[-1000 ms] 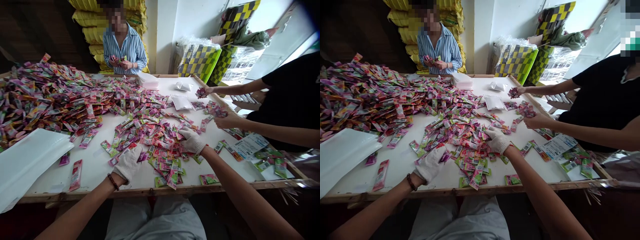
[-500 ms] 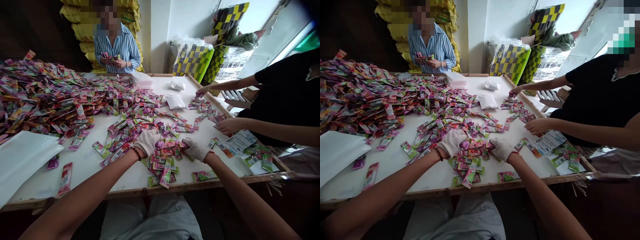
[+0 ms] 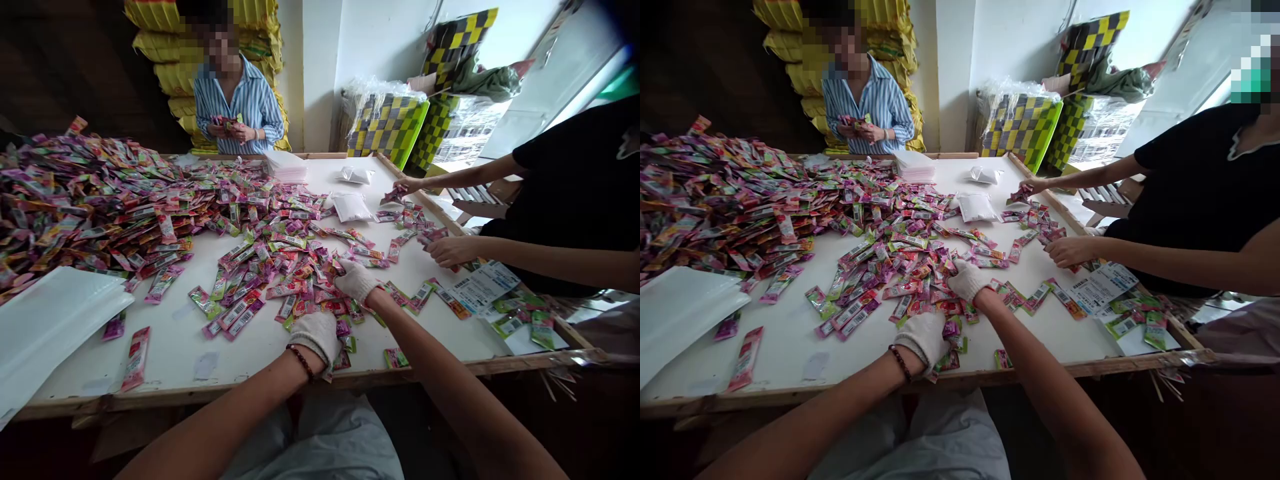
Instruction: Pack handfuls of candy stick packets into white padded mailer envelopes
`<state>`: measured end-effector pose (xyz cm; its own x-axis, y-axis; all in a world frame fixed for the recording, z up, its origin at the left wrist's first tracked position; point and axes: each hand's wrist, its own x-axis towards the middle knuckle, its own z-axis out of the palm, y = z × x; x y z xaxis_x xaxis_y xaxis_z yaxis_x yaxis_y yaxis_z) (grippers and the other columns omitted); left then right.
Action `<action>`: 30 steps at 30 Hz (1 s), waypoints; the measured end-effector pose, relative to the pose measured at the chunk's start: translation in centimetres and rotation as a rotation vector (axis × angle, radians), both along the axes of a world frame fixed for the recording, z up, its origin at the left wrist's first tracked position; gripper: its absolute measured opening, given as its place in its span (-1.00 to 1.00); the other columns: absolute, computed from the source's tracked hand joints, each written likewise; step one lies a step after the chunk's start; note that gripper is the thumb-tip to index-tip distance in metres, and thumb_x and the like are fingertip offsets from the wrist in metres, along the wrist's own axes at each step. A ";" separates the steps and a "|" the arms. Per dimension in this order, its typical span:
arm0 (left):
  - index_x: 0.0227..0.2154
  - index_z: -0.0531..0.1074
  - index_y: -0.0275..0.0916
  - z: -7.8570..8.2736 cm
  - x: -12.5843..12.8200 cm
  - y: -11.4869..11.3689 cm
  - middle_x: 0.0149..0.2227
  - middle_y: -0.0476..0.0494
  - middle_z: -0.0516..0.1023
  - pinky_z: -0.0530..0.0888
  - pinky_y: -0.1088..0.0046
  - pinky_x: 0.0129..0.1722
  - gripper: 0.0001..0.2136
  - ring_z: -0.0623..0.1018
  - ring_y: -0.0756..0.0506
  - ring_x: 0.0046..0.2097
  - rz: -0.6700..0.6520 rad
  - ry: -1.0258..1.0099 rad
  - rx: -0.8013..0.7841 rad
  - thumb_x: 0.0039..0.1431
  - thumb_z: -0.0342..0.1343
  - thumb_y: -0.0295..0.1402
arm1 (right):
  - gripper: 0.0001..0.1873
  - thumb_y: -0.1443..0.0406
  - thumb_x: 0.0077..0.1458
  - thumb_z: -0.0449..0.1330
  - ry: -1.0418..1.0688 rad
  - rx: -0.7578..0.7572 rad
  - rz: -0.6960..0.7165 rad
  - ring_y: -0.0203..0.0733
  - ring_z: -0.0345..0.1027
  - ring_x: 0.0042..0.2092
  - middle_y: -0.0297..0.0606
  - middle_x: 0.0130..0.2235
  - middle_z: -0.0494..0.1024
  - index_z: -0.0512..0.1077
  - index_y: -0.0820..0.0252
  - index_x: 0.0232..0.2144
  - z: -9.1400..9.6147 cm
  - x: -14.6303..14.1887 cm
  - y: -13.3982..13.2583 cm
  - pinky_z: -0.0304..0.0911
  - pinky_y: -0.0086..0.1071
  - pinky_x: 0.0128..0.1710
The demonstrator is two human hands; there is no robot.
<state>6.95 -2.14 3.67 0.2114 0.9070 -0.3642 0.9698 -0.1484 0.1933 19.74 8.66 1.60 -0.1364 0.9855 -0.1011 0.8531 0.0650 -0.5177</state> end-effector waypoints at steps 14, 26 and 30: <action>-0.16 0.43 -0.17 1.6 -6.4 0.0 -0.23 -0.15 0.55 0.46 0.41 -0.13 -0.79 0.53 -0.10 -0.20 -0.058 -0.274 0.317 0.19 -0.03 -0.37 | -0.69 0.20 -0.06 0.23 -0.278 -0.139 0.165 -0.12 0.44 -0.31 -0.17 -0.31 0.59 0.52 0.17 -0.22 2.0 0.9 -0.2 0.22 -0.42 -0.39; 0.05 0.34 -0.17 1.2 -10.5 5.0 -0.10 -0.09 0.57 0.45 0.41 0.03 -0.57 0.54 -0.10 -0.04 0.307 -0.481 0.411 0.07 0.10 -0.40 | -0.72 0.24 -0.05 0.19 -0.322 -0.178 0.135 -0.04 0.47 -0.25 -0.04 -0.24 0.60 0.55 0.22 -0.27 1.5 -1.8 0.8 0.27 -0.37 -0.35; 0.03 0.38 -0.18 2.5 -11.7 4.7 -0.14 -0.08 0.59 0.46 0.39 0.00 -0.54 0.55 -0.12 -0.06 0.328 -0.455 0.397 -0.01 0.18 -0.38 | -0.75 0.24 -0.10 0.22 -0.360 -0.125 0.171 0.03 0.47 -0.25 -0.03 -0.26 0.60 0.55 0.20 -0.32 3.2 0.4 0.7 0.27 -0.32 -0.32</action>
<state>-4.73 2.55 6.14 -0.0442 0.9967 0.0688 0.8120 -0.0043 0.5836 20.11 9.33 4.83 -0.2310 0.9289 -0.2893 0.9634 0.1769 -0.2013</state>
